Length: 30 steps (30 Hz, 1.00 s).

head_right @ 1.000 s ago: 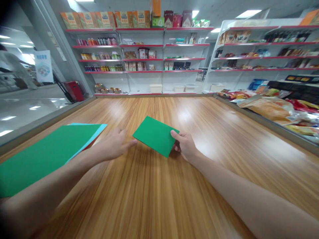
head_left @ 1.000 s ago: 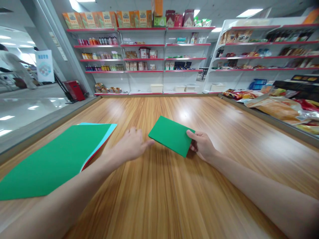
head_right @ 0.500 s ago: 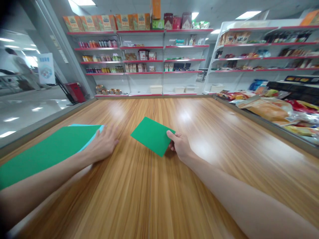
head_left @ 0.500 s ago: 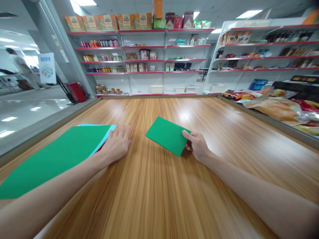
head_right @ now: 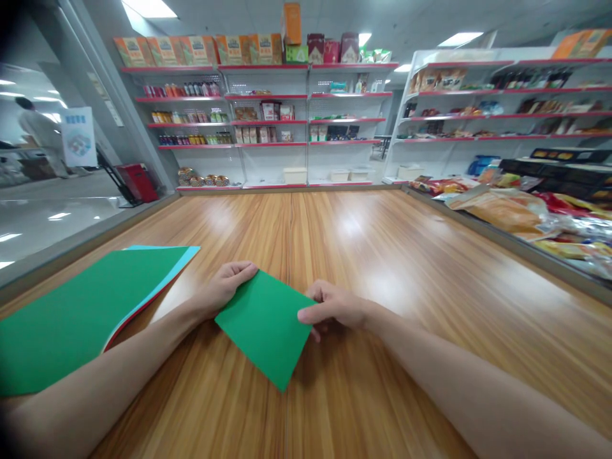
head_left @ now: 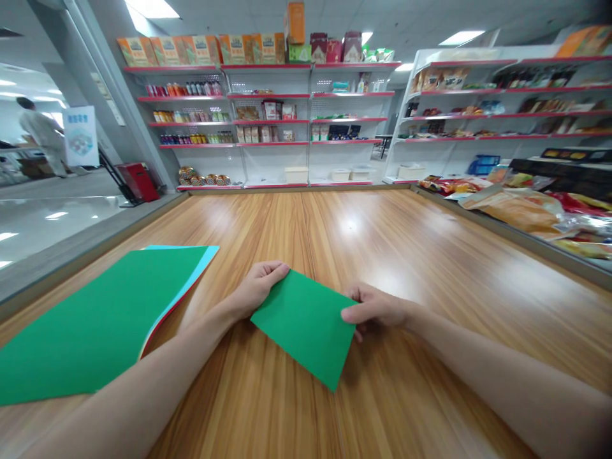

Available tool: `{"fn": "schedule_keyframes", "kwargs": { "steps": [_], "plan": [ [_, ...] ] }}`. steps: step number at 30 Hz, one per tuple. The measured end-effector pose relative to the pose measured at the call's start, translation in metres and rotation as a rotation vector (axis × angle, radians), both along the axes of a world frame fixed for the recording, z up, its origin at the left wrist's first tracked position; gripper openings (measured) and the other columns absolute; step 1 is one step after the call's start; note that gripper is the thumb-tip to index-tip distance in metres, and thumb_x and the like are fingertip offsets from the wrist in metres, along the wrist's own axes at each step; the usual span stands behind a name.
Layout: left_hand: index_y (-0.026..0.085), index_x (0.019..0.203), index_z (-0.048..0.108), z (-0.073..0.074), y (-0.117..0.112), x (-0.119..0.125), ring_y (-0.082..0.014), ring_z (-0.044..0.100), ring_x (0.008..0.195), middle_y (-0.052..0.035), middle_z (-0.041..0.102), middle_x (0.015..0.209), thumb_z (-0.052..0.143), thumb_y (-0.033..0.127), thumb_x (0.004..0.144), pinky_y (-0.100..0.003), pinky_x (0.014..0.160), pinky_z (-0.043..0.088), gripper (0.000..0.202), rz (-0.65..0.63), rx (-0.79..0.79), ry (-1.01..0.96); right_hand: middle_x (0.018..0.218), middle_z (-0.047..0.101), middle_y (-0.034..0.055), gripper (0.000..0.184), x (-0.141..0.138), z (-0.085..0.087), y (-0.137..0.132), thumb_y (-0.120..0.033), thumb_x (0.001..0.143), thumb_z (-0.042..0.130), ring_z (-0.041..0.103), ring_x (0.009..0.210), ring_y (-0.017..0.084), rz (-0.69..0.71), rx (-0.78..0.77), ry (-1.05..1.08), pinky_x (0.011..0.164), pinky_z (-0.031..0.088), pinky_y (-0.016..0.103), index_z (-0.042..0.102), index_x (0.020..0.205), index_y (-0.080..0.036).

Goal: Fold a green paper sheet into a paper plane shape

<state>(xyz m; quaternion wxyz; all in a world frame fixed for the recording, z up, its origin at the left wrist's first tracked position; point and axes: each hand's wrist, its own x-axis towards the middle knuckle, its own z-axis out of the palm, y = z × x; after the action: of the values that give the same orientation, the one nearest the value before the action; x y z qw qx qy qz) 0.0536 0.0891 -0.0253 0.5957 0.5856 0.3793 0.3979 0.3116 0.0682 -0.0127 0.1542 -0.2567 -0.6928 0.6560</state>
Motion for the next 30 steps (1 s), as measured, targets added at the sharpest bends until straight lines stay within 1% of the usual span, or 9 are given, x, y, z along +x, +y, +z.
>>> {"fn": "schedule_keyframes", "kwargs": {
  "steps": [2, 5, 8, 12, 17, 21, 26, 28, 30],
  "plan": [
    [0.016, 0.061, 0.047, 0.006, -0.007, 0.005, -0.0078, 0.037, 0.049, 0.0044, 0.041, 0.055, 0.061, 0.052, 0.080, -0.019, 0.045, 0.028, 0.044, -0.103, 0.072, 0.095, 0.048, 0.051, -0.0013, 0.056, -0.003, 0.006, -0.005, -0.068, 0.071, 0.058, 0.040, 0.040, 0.007, 0.132, -0.053, -0.037, 0.039, 0.026, 0.020, 0.057, 0.057, -0.014],
    [0.016, 0.060, 0.045, 0.011, -0.021, 0.022, -0.0083, 0.034, 0.052, 0.0042, 0.036, 0.057, 0.053, 0.052, 0.085, -0.020, 0.046, 0.025, 0.045, -0.247, 0.191, 0.187, 0.046, 0.043, -0.0028, 0.065, -0.013, 0.007, -0.012, -0.077, 0.078, 0.041, 0.035, 0.039, 0.007, 0.068, -0.027, -0.163, 0.036, 0.023, 0.020, 0.048, 0.055, -0.017],
    [0.016, 0.061, 0.044, 0.011, -0.033, 0.038, -0.0093, 0.033, 0.056, 0.0028, 0.037, 0.061, 0.048, 0.050, 0.087, -0.021, 0.048, 0.025, 0.043, -0.361, 0.262, 0.190, 0.049, 0.037, -0.0046, 0.064, -0.025, 0.002, -0.017, -0.076, 0.081, 0.038, 0.029, 0.042, 0.006, 0.010, 0.028, -0.188, 0.038, 0.024, 0.020, 0.041, 0.054, -0.018],
    [0.017, 0.055, 0.037, 0.011, -0.033, 0.040, -0.0077, 0.027, 0.052, 0.0047, 0.030, 0.056, 0.049, 0.044, 0.087, -0.023, 0.047, 0.021, 0.043, -0.416, 0.245, 0.198, 0.049, 0.029, -0.0059, 0.063, -0.032, -0.002, -0.020, -0.075, 0.082, 0.040, 0.024, 0.044, 0.006, 0.032, 0.126, -0.184, 0.040, 0.020, 0.021, 0.031, 0.052, -0.019],
    [0.018, 0.051, 0.034, 0.009, -0.025, 0.032, -0.0058, 0.022, 0.046, 0.0065, 0.026, 0.050, 0.055, 0.038, 0.084, -0.023, 0.043, 0.016, 0.044, -0.443, 0.140, 0.069, 0.047, 0.025, -0.0069, 0.062, -0.034, -0.001, -0.020, -0.069, 0.088, 0.034, 0.021, 0.041, 0.005, 0.039, 0.134, -0.135, 0.038, 0.016, 0.022, 0.028, 0.051, -0.019],
    [0.018, 0.048, 0.034, 0.010, -0.023, 0.027, -0.0053, 0.022, 0.043, 0.0067, 0.026, 0.047, 0.060, 0.038, 0.079, -0.023, 0.041, 0.016, 0.045, -0.362, 0.071, 0.004, 0.047, 0.026, -0.0072, 0.062, -0.035, 0.004, -0.022, -0.066, 0.089, 0.037, 0.021, 0.041, 0.004, 0.064, 0.124, -0.115, 0.037, 0.017, 0.021, 0.030, 0.050, -0.019],
    [0.019, 0.047, 0.037, 0.019, -0.017, 0.012, -0.0064, 0.029, 0.040, 0.0058, 0.032, 0.045, 0.067, 0.040, 0.068, -0.022, 0.040, 0.021, 0.043, -0.106, -0.012, -0.045, 0.047, 0.035, -0.0059, 0.061, -0.032, 0.008, -0.025, -0.066, 0.086, 0.043, 0.029, 0.040, 0.004, 0.057, 0.053, -0.124, 0.037, 0.023, 0.019, 0.039, 0.050, -0.017],
    [0.019, 0.047, 0.037, 0.021, -0.010, 0.004, -0.0066, 0.031, 0.040, 0.0059, 0.034, 0.045, 0.069, 0.039, 0.065, -0.021, 0.040, 0.023, 0.042, -0.002, -0.046, -0.072, 0.046, 0.042, -0.0048, 0.059, -0.029, 0.006, -0.021, -0.067, 0.084, 0.047, 0.034, 0.038, 0.004, 0.009, 0.001, -0.104, 0.036, 0.026, 0.018, 0.045, 0.053, -0.016],
    [0.019, 0.050, 0.040, 0.020, -0.002, -0.003, -0.0069, 0.034, 0.041, 0.0058, 0.037, 0.046, 0.071, 0.040, 0.063, -0.021, 0.040, 0.026, 0.040, 0.116, -0.079, -0.120, 0.046, 0.049, -0.0035, 0.055, -0.026, 0.001, -0.014, -0.067, 0.081, 0.051, 0.039, 0.035, 0.006, -0.130, -0.072, -0.068, 0.034, 0.029, 0.019, 0.051, 0.061, -0.016]
  ]
}}
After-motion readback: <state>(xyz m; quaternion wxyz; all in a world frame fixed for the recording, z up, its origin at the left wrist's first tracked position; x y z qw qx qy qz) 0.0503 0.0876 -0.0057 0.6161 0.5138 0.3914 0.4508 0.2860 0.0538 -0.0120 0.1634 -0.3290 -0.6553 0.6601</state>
